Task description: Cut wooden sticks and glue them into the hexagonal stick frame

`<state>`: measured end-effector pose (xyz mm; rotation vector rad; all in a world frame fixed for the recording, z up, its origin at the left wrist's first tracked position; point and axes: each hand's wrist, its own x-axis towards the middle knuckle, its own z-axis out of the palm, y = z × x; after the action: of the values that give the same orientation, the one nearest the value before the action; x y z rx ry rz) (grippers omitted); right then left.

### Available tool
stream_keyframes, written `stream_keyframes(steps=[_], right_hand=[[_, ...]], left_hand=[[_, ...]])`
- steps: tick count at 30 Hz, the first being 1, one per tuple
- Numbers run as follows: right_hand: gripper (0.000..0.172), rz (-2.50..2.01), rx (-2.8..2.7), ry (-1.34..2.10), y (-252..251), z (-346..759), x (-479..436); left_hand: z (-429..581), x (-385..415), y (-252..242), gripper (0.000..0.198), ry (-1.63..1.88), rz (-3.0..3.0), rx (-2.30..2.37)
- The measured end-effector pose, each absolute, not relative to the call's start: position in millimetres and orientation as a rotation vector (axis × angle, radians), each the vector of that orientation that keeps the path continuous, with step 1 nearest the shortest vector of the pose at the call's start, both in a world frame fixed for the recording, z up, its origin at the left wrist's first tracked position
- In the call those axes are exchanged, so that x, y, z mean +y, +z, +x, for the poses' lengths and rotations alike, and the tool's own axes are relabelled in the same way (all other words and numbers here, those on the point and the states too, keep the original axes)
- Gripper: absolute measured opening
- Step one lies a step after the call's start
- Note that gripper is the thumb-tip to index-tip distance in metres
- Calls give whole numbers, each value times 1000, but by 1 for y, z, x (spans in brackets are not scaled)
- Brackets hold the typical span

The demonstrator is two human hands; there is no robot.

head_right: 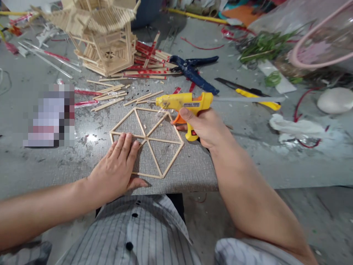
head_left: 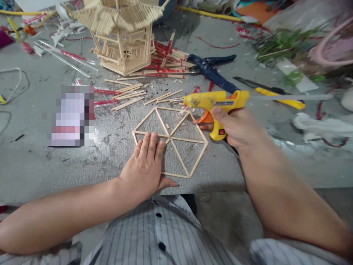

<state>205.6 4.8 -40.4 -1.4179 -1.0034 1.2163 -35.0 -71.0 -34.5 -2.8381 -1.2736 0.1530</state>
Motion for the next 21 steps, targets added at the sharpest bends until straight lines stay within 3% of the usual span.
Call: stream_keyframes(steps=[10,21], right_hand=[[61,-1380,-1089,1262,-47,214,7],[69,-1411,-986,1247,-40,205,6]], left_hand=[[-34,-69,-33,108,206,-2820,-1259],[-37,-68,-34,108,129,-2813,-1195]])
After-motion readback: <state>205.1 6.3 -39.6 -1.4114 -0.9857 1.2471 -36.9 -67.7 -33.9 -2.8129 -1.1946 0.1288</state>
